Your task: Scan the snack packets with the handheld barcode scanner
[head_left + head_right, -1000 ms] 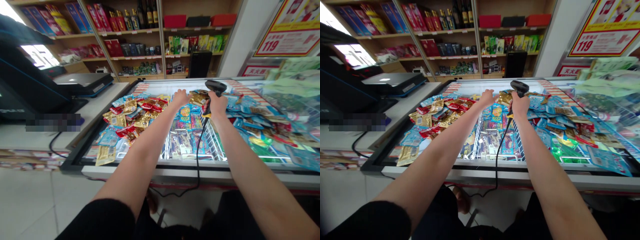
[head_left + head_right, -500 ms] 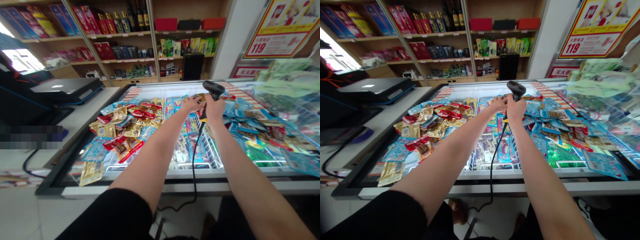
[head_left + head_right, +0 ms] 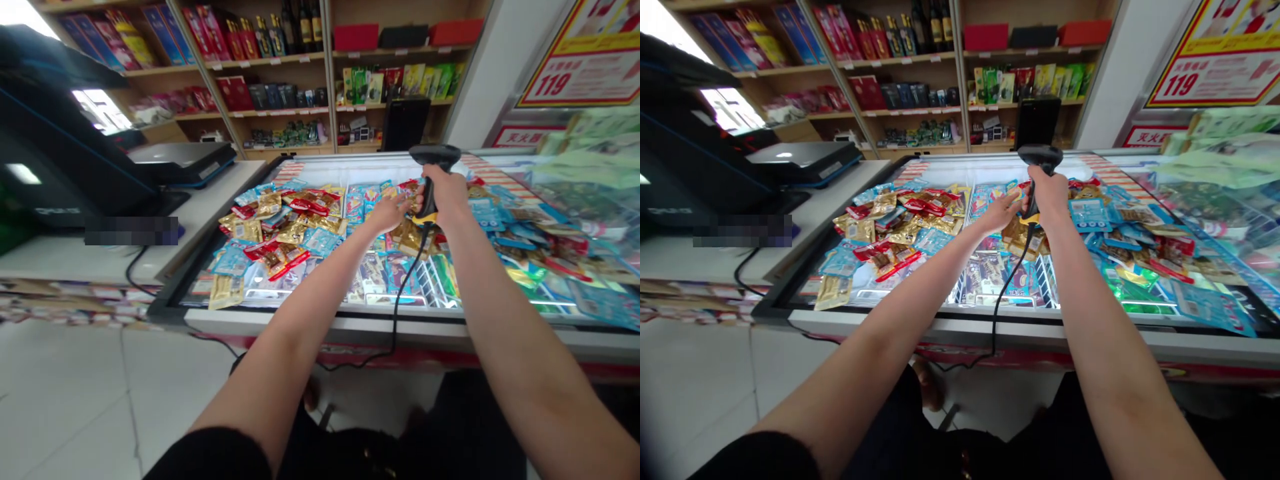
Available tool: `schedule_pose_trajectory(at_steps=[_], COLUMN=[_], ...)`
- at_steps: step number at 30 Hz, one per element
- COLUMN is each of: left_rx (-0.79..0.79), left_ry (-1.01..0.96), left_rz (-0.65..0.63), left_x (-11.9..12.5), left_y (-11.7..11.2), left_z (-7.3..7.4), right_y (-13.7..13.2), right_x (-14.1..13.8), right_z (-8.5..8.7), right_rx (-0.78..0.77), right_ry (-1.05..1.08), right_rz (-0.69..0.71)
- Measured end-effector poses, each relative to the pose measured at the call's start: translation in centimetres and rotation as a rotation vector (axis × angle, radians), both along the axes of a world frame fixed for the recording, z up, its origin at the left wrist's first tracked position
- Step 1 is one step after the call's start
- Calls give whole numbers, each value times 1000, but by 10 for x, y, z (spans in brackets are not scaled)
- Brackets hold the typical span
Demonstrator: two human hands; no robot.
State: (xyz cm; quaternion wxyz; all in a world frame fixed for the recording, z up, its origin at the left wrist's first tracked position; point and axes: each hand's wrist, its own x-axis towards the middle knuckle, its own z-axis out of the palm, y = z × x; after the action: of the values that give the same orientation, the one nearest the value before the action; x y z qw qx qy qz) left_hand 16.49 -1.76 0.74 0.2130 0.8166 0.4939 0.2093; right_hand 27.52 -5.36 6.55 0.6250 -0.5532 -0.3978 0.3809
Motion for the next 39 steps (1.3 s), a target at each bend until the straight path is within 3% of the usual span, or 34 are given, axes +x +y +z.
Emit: schedule_pose_trajectory(at_steps=[4, 6, 11, 16, 20, 24, 29, 33, 39], left_rx=[14, 31, -120, -280, -195, -203, -103, 46, 133], left_ry=[242, 247, -58, -363, -448, -656, -840, -771, -594], left_rz=[121, 162, 192, 276, 365, 436, 548, 618, 644], left_x=[-14, -15, -25, -55, -83, -111, -142, -155, -157], left_y=[-13, -18, -9, 4, 8, 11, 23, 32, 34], left_z=[-1, -3, -5, -4, 1, 6, 7, 4, 2], right_y=[-6, -5, -1, 2, 1, -5, -15, -20, -25], right_x=[-8, -12, -21, -27, -32, -38, -47, -53, -59], right_z=[-2, -6, -7, -7, -16, -25, -27, -29, -34], right_rx=[-46, -60, -57, -44, -75, -80, -65, -52, 1], right_ry=[22, 9, -48, -31, -6, -39, -98, -205, -309], right_rz=[75, 93, 126, 173, 229, 310, 389, 486, 614])
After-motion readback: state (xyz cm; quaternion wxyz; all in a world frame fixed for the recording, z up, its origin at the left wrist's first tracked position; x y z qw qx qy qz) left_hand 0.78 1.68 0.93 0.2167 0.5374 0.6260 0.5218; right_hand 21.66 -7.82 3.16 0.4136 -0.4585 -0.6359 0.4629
